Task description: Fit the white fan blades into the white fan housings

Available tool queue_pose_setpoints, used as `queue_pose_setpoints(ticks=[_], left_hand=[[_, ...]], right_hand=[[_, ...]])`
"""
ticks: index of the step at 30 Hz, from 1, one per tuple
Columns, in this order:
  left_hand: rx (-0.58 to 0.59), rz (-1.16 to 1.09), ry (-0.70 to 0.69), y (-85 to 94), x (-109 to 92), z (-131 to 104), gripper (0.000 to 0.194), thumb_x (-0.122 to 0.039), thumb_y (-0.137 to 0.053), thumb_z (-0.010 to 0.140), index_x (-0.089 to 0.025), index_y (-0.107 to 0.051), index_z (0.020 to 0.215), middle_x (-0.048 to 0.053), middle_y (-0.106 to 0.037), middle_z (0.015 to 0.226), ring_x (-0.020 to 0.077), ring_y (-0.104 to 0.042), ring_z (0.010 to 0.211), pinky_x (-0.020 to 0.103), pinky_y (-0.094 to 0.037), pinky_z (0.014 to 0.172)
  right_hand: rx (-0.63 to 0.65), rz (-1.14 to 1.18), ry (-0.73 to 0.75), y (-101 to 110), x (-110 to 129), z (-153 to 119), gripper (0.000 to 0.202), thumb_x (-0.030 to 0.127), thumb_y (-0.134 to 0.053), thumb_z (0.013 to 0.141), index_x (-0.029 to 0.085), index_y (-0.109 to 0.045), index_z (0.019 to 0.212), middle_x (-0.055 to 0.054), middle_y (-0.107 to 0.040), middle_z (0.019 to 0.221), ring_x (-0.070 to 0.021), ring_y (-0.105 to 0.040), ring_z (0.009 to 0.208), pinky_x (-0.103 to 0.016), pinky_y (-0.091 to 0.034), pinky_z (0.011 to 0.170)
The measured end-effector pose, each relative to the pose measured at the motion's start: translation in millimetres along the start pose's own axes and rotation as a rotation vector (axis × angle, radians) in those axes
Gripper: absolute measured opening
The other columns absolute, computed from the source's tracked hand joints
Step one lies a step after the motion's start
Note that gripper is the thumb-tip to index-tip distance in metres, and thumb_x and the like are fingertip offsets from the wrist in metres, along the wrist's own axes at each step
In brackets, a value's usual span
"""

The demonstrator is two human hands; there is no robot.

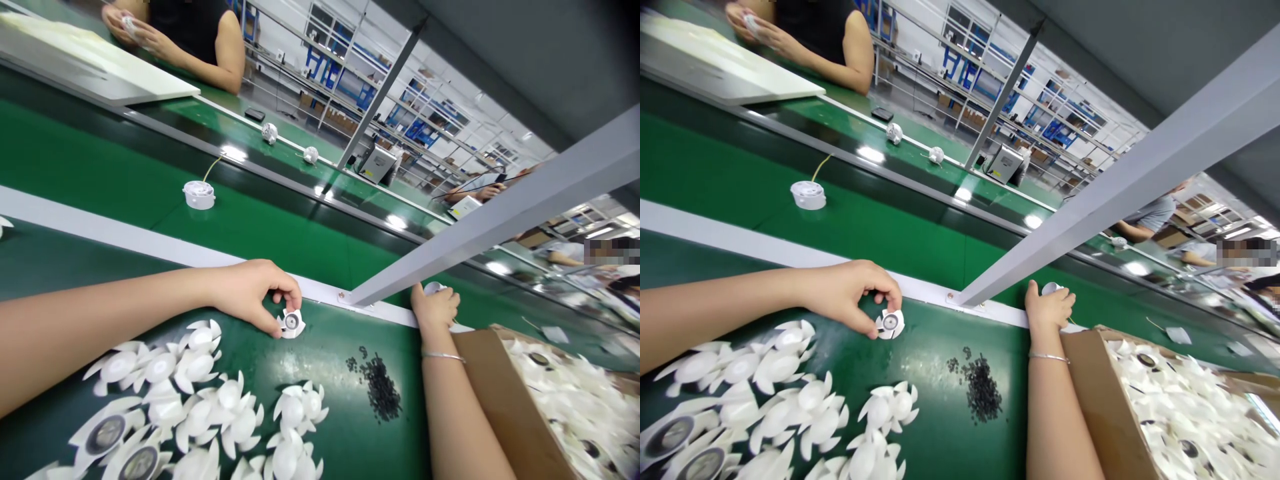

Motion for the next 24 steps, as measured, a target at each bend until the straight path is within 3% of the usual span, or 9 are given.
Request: queue_pose_setpoints(ticks=[4, 9, 15, 19, 22, 24], left_hand=[[-0.004, -0.006, -0.015, -0.2, 1.2, 0.4, 0.037, -0.030, -0.085, 0.065, -0.024, -0.070, 0.099, -0.003, -0.072, 0.097, 0.0126, -0.060, 0.083, 0.019, -0.044, 0.071], [-0.009, -0.001, -0.012, -0.1, 0.9, 0.6, 0.037, -0.030, -0.085, 0.065, -0.024, -0.070, 0.099, -0.003, -0.071, 0.096, 0.0128, -0.060, 0.083, 0.020, -0.044, 0.071], [-0.010, 0.002, -0.021, -0.2, 0.8, 0.5, 0.037, -0.031, -0.084, 0.065, -0.024, -0.071, 0.098, -0.002, -0.071, 0.094, 0.0132, -0.060, 0.082, 0.020, -0.044, 0.070], [-0.010, 0.005, -0.033, 0.1, 0.3, 0.3, 0.037, -0.030, -0.085, 0.065, -0.024, -0.071, 0.099, -0.002, -0.072, 0.095, 0.0130, -0.060, 0.082, 0.020, -0.043, 0.070], [-0.012, 0.003, -0.023, 0.3, 0.2, -0.5, 0.038, -0.030, -0.085, 0.064, -0.024, -0.071, 0.099, -0.003, -0.072, 0.095, 0.0125, -0.060, 0.082, 0.020, -0.043, 0.070], [-0.013, -0.010, -0.018, 0.2, 0.5, -1.0, 0.039, -0.030, -0.086, 0.064, -0.024, -0.071, 0.099, -0.003, -0.072, 0.096, 0.0127, -0.060, 0.083, 0.020, -0.044, 0.071]], right_hand=[[0.013, 0.011, 0.187, 8.3, 16.4, -5.7, 0.068, 0.045, -0.056, 0.084, 0.004, -0.051, 0.137, -0.027, -0.044, 0.145, -0.0397, -0.046, 0.129, -0.050, -0.041, 0.104], [0.005, 0.013, 0.344, 18.4, 34.6, -15.9, 0.040, 0.030, -0.046, 0.086, 0.013, -0.070, 0.112, -0.017, -0.064, 0.112, -0.0316, -0.057, 0.108, -0.043, -0.043, 0.094], [-0.031, 0.068, 0.344, 14.4, 33.2, -16.9, 0.042, 0.032, -0.058, 0.075, 0.011, -0.071, 0.109, -0.021, -0.059, 0.116, -0.0338, -0.054, 0.107, -0.043, -0.044, 0.090], [0.002, 0.172, 0.281, 12.2, 27.7, -8.5, 0.041, 0.034, -0.064, 0.071, 0.010, -0.070, 0.103, -0.012, -0.065, 0.089, -0.0282, -0.061, 0.082, -0.040, -0.049, 0.077], [-0.142, 0.243, 0.184, 45.4, 29.2, -6.3, 0.049, 0.039, -0.060, 0.078, 0.006, -0.063, 0.113, -0.016, -0.064, 0.095, -0.0304, -0.060, 0.085, -0.044, -0.049, 0.077], [-0.211, 0.322, 0.304, 80.1, 43.2, -14.4, 0.050, 0.043, -0.049, 0.088, 0.009, -0.055, 0.124, -0.020, -0.060, 0.109, -0.0328, -0.058, 0.097, -0.047, -0.047, 0.083]])
Point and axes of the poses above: each hand's wrist, its own z-axis towards the middle knuckle, its own y-axis out of the back of the hand, x = y × z, the point moved 6 cm from there along z, towards the middle knuckle
